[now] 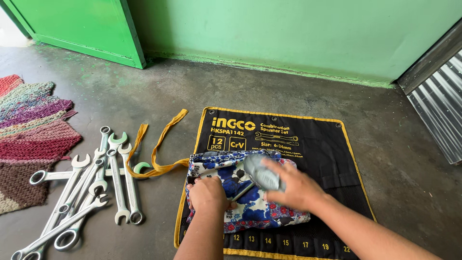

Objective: The person wipes a black and yellow tool roll with a patterned cloth, then uses a small brush to scrub the surface. They continue wiping the roll and then use the brush to clean a wrench placed on the cloth.

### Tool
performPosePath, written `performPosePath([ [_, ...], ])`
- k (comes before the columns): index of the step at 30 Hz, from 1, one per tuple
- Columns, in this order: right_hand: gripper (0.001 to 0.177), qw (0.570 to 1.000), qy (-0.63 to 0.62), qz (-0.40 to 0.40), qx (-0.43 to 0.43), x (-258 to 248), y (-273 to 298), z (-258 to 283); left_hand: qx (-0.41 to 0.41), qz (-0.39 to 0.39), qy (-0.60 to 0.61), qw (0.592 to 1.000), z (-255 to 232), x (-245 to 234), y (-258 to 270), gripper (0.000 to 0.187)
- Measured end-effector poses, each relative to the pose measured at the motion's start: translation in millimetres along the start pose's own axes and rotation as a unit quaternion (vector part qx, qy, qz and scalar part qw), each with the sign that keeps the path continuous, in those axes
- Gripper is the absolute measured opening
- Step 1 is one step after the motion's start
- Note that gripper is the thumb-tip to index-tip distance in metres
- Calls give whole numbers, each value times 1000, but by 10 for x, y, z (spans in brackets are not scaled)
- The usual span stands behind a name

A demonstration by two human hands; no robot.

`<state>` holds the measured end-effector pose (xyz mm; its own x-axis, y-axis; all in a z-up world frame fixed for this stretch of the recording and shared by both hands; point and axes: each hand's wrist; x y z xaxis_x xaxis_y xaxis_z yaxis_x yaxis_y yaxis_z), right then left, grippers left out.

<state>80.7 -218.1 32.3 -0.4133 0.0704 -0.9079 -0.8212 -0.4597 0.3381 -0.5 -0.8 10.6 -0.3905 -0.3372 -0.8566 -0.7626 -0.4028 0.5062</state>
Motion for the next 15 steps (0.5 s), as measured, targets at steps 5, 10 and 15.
performPosePath([
  [5, 99, 990, -97, 26, 101, 23, 1, -44, 9, 16, -21, 1000, -3, -47, 53, 90],
  [10, 102, 995, -22, 3, 94, 33, -9, -141, 36, 8, -33, 999, 12, -87, 37, 88],
  [15, 102, 1000, 7, 6, 28, 215, 11, -105, 27, 1, -27, 999, 7, -53, 18, 83],
])
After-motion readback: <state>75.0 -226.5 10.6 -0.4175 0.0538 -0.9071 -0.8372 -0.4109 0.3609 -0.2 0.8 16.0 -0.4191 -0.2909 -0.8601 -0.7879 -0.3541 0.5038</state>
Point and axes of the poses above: each hand's wrist, its own y-axis away from the middle knuckle, its own x-axis out of the palm, z = x × y, and after that the axes turned 1 degree about x, right-handed
